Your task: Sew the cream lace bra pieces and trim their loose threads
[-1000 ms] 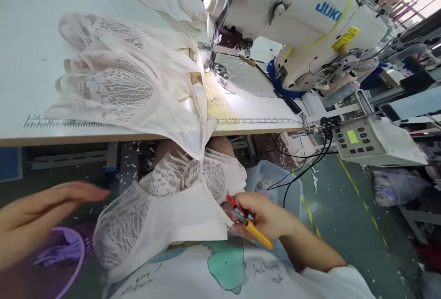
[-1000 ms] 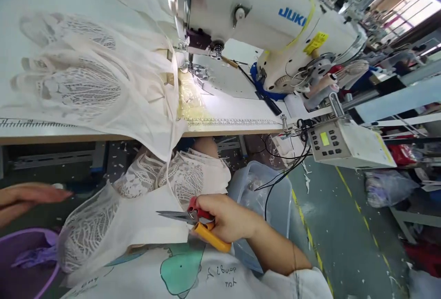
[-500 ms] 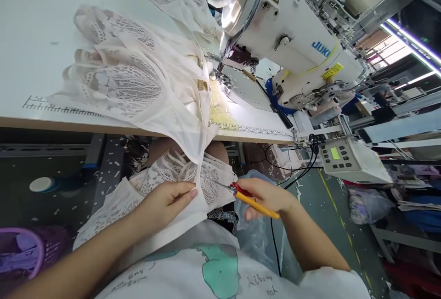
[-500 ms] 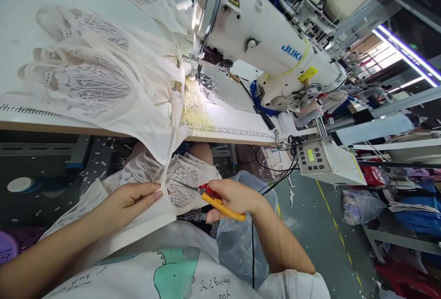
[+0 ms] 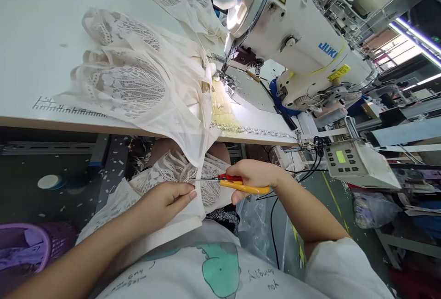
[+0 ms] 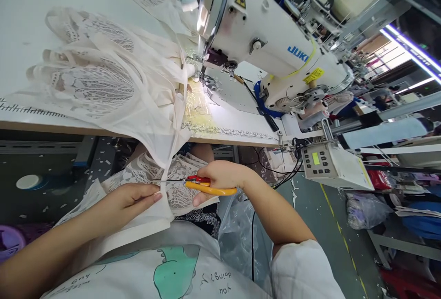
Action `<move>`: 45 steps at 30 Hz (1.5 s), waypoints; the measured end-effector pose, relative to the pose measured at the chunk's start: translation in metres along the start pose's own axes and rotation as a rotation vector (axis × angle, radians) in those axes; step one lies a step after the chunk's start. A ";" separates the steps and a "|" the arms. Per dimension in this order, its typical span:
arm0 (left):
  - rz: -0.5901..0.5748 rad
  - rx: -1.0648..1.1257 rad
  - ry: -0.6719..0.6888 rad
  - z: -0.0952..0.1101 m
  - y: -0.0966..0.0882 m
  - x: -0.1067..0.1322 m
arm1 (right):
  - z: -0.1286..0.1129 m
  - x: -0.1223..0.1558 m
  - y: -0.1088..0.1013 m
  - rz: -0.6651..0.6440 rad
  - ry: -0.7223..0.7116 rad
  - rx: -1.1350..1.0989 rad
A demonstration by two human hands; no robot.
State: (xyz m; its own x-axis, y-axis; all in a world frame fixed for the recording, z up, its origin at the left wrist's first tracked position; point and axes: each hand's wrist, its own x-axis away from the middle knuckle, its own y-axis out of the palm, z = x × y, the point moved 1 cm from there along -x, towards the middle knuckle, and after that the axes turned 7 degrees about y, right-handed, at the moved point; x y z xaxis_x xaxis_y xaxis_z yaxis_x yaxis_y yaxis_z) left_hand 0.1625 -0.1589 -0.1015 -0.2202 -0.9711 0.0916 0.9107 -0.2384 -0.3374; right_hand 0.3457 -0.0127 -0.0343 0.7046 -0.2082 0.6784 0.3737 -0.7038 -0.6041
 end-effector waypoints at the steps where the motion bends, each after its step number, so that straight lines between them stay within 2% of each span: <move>1: -0.030 0.004 0.000 0.000 0.000 0.000 | 0.002 0.000 0.000 0.008 0.008 -0.014; 3: -0.047 0.008 0.006 0.000 -0.001 -0.001 | 0.008 0.002 0.004 0.033 0.014 -0.077; 6: 0.022 0.001 0.051 0.002 -0.001 0.000 | 0.015 0.001 0.016 0.119 -0.031 -0.284; 11: 0.218 -0.108 0.121 0.012 -0.001 0.000 | 0.004 -0.018 0.056 0.345 -0.227 -0.920; 14: 0.262 -0.164 0.224 0.020 -0.002 -0.002 | -0.009 -0.035 0.083 0.313 -0.314 -1.210; 17: 0.292 -0.204 0.365 0.024 -0.002 -0.005 | -0.019 -0.043 0.099 0.310 -0.317 -1.319; 20: 0.264 -0.255 0.463 0.024 -0.001 -0.006 | -0.025 -0.039 0.101 0.361 -0.292 -1.287; 22: 0.226 -0.271 0.486 0.024 -0.001 -0.005 | -0.025 -0.033 0.097 0.452 -0.246 -1.199; 26: 0.169 -0.296 0.449 0.024 -0.001 -0.002 | -0.022 -0.024 0.090 0.652 -0.154 -1.082; 30: 0.168 -0.348 0.412 0.028 0.003 -0.002 | -0.017 -0.023 0.089 0.721 -0.125 -1.064; 35: 0.233 -0.396 0.373 0.030 0.009 -0.009 | -0.017 -0.016 0.084 0.687 -0.109 -0.982; 40: 0.297 -0.447 0.337 0.034 0.011 -0.008 | -0.014 -0.012 0.075 0.470 0.052 -0.713; 42: 0.274 -0.461 0.377 0.039 0.012 -0.007 | -0.012 -0.015 0.077 0.387 0.125 -0.620; 45: 0.199 -0.471 0.435 0.043 0.016 -0.005 | -0.008 -0.022 0.085 0.436 0.238 -0.597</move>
State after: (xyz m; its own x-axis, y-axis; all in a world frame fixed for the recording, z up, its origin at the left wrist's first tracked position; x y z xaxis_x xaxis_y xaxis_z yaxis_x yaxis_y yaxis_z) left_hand 0.1932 -0.1576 -0.0672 -0.2746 -0.8888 -0.3668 0.7203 0.0626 -0.6909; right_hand 0.3572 -0.0734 -0.0968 0.5397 -0.6428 0.5436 -0.3432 -0.7576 -0.5552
